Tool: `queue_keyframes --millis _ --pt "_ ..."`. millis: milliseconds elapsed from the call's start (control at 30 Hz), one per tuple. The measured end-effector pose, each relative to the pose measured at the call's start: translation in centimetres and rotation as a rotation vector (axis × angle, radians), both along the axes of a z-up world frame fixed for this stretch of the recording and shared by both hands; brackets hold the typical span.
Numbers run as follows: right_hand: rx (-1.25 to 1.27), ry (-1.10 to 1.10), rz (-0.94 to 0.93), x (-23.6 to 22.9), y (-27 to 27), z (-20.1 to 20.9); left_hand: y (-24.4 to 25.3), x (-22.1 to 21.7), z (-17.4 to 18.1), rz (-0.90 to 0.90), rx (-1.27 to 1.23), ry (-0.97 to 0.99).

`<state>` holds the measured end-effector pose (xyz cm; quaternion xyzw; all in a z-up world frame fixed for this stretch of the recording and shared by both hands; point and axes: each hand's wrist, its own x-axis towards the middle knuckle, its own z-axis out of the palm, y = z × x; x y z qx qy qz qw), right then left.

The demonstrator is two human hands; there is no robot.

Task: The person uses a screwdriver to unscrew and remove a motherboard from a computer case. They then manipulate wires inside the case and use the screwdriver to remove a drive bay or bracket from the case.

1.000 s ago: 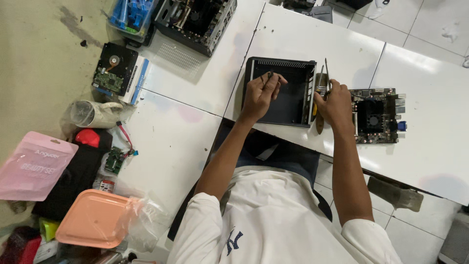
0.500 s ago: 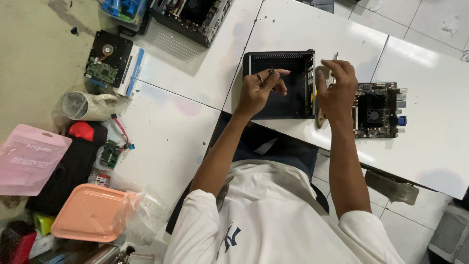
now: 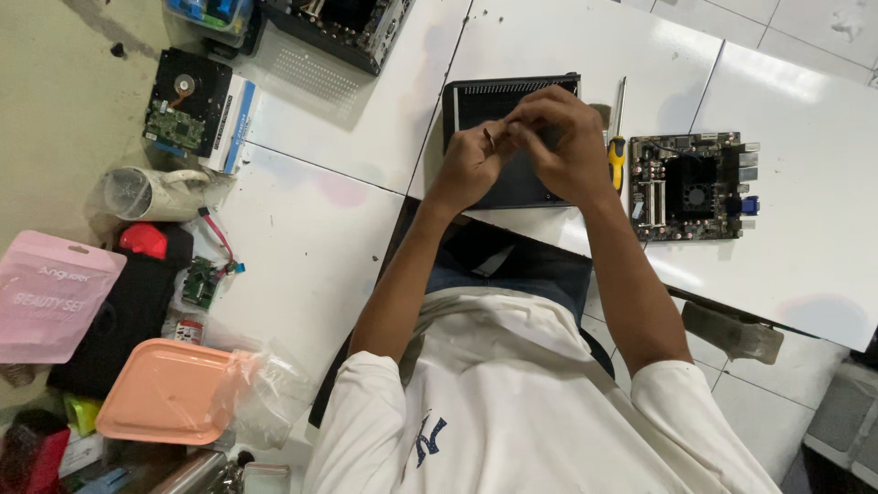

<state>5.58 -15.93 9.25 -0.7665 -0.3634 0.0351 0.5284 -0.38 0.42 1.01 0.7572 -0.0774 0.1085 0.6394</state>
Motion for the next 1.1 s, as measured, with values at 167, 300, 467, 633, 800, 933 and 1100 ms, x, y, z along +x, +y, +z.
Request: queue_keyframes --millis 167,300,467,633,800,933,1100 --pt "0.085 0.111 -0.117 0.9 -1.5 -2.5 0.5 -0.7 2.3 0.115 -0.007 -0.014" --pt "0.127 0.175 -0.088 1.2 -2.1 -3.1 1.0 -0.8 3.0 0.123 0.052 -0.024" --pt "0.175 0.228 -0.089 1.1 -2.3 -3.3 1.0 -1.1 3.0 0.129 0.05 -0.012" --pt "0.175 0.193 -0.084 1.0 -2.1 -3.7 0.4 -0.6 2.4 0.235 -0.125 -0.003" --pt "0.147 0.123 -0.067 1.0 -2.1 -3.9 0.7 0.1 2.7 0.185 0.22 0.004" --pt "0.268 0.171 -0.117 1.6 -2.2 -7.3 -0.1 1.2 1.1 0.172 0.156 -0.119" --pt "0.22 0.131 -0.204 1.1 -1.9 -9.8 -1.0 3.5 -4.6 0.152 0.259 0.005"
